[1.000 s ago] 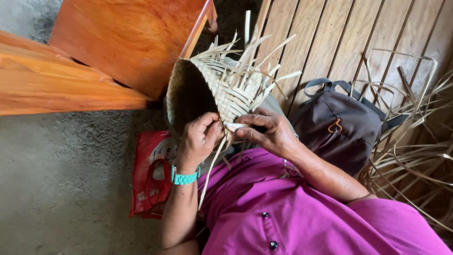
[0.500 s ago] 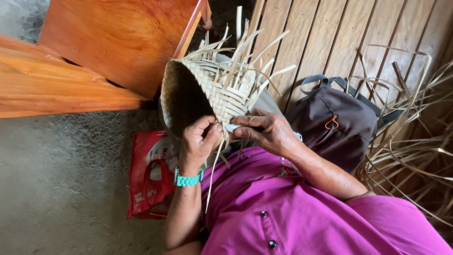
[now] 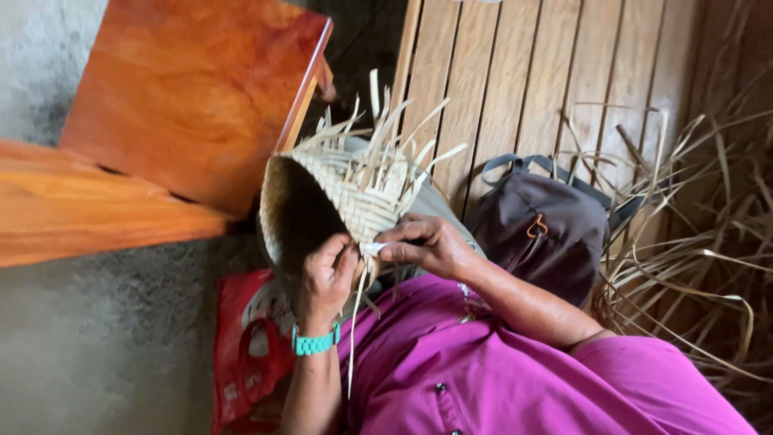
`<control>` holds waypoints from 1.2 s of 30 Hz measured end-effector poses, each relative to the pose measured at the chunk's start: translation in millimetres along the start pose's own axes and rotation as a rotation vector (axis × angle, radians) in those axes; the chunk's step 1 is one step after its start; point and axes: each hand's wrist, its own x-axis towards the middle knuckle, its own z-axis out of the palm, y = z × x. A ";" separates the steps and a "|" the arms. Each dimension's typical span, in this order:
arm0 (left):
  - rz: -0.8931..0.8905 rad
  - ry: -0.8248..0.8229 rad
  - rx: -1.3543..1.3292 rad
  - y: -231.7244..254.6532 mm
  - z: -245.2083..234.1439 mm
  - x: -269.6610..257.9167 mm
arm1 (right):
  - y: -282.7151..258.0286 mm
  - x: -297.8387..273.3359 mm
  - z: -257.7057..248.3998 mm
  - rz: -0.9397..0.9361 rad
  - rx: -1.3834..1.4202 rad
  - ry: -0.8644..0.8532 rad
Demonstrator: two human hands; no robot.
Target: Weave a basket by tucking loose fiber ends into the structure using a small tool
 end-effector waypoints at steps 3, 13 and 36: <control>0.030 0.009 0.014 -17.6 6.1 -3.2 | -20.0 -0.6 -9.3 -0.097 -0.149 0.020; 0.054 0.017 0.045 0.2 1.4 0.2 | -7.6 4.4 -6.5 -0.073 0.079 -0.036; 0.262 0.205 0.513 55.9 -10.7 -10.8 | 3.5 12.9 -1.2 -0.086 0.129 -0.017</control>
